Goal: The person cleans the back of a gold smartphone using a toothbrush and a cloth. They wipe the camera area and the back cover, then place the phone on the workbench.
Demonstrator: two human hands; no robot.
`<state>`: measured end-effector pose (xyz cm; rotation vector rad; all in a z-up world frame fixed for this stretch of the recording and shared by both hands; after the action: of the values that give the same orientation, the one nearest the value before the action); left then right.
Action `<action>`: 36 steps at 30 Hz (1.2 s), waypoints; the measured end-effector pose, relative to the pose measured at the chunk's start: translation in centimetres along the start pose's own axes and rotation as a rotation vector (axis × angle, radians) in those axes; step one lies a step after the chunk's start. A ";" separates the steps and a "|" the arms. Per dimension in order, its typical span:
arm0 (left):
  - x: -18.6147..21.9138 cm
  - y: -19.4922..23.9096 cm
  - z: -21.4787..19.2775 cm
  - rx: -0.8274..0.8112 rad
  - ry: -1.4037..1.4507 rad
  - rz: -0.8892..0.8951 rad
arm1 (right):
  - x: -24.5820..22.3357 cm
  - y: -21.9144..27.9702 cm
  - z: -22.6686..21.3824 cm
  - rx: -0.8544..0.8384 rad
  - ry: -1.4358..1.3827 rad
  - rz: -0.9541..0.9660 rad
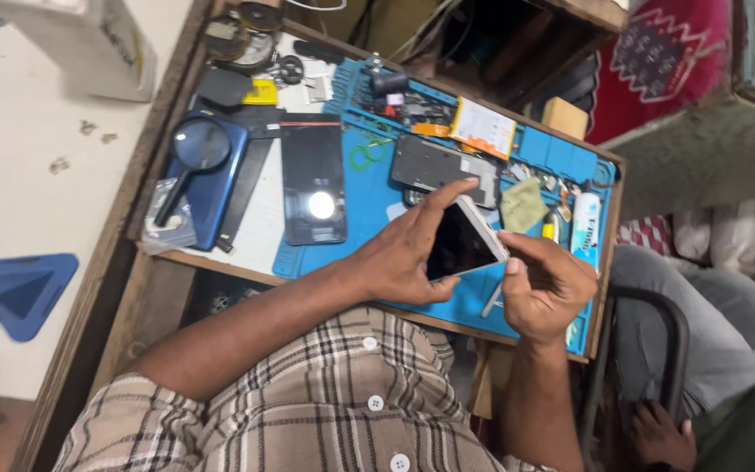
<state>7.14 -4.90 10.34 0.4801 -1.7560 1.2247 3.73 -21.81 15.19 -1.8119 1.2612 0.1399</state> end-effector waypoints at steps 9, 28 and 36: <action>0.0 0.0 0.5 -0.044 0.010 -0.018 | 1.3 -0.5 0.3 -0.316 -0.217 0.176; 0.1 0.8 1.4 -0.090 -0.084 0.024 | -0.8 -2.5 0.2 -0.680 -0.041 0.173; 1.2 0.8 1.8 -0.058 -0.154 0.126 | -0.7 -3.0 0.2 -0.763 -0.034 0.191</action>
<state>5.14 -5.93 10.72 0.4459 -1.9727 1.2483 5.83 -20.92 17.21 -2.2888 1.4706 0.8525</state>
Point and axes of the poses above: each hand's wrist, its own y-axis away from the middle knuckle, its own z-axis out of the palm, x = y × z, the point moved 9 cm from there along -y, towards the middle knuckle, and after that the axes turned 14 degrees about y, right-handed, at the moved point
